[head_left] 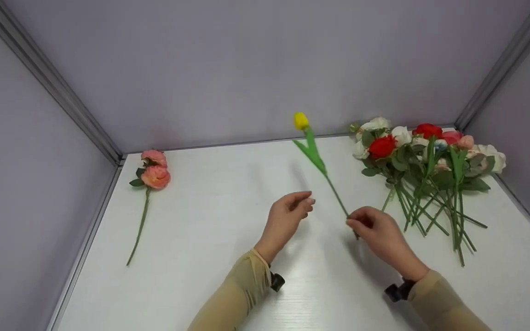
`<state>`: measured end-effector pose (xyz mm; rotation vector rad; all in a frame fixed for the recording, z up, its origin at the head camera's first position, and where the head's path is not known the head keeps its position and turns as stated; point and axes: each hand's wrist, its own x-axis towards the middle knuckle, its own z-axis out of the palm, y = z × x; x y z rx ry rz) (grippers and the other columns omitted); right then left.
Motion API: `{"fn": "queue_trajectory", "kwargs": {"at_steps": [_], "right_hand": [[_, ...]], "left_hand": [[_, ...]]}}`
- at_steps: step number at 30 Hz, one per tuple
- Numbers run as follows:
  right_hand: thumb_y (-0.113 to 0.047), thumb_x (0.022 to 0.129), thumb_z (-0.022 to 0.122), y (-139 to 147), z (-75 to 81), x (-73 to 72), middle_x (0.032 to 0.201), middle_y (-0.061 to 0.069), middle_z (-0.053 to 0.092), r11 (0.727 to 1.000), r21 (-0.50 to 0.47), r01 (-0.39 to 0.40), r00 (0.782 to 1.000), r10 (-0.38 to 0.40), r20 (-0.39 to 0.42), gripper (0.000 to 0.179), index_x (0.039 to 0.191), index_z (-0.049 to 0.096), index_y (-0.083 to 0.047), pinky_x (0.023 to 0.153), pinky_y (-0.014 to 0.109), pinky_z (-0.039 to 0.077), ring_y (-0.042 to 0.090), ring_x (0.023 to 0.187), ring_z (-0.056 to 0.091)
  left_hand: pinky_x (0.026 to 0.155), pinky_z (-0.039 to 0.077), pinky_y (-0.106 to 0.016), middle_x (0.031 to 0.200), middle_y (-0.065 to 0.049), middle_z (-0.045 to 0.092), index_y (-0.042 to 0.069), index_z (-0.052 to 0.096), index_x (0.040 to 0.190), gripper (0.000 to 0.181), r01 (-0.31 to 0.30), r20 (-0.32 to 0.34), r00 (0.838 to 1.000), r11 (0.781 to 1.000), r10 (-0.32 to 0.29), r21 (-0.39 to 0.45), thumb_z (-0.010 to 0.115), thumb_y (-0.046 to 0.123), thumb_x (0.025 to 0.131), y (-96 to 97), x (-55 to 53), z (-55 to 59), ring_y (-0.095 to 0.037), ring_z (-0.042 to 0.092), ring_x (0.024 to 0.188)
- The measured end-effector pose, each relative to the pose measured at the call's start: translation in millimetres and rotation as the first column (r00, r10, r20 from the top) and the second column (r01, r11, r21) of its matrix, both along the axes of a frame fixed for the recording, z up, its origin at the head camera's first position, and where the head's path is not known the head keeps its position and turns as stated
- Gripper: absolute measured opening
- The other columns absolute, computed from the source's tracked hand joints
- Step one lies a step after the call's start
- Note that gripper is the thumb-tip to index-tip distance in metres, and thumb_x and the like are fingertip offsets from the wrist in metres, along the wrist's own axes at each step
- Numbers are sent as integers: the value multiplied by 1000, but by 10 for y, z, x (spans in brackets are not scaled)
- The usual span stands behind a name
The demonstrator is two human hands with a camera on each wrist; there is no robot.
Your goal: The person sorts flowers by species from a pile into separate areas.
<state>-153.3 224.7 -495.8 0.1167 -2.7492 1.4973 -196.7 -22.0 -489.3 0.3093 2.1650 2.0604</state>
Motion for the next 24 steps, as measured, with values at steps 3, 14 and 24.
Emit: {"fn": "queue_trajectory", "kwargs": {"at_steps": [3, 14, 24], "right_hand": [[-21, 97, 74, -330, -20, 8, 83, 4, 66, 997, -21, -70, 998, 70, -5, 9, 102, 71, -14, 62, 31, 51, 20, 73, 60], [-19, 95, 76, -825, -141, 9, 83, -3, 68, 981, -81, -179, 983, 182, 32, 6, 99, 71, -18, 63, 30, 53, 17, 73, 63], [-20, 95, 76, -886, -243, 11, 92, 13, 73, 941, -285, -183, 962, 231, 146, 24, 109, 73, -1, 69, 32, 58, 23, 79, 68]], "left_hand": [[88, 59, -36, 114, -12, 72, 6, 68, 127, 31, -78, 63, 996, 985, 69, 153, 68, 24, 101, -114, -72, 23, -27, 70, 104], [86, 60, -39, 112, -24, 69, 2, 70, 117, 24, -146, 117, 986, 950, 118, 275, 70, 20, 100, -409, -71, 18, -27, 72, 99], [81, 61, -40, 106, -14, 69, 4, 72, 120, 27, -85, 108, 992, 971, 62, 225, 68, 23, 102, -456, -61, -6, -28, 71, 99]]}}
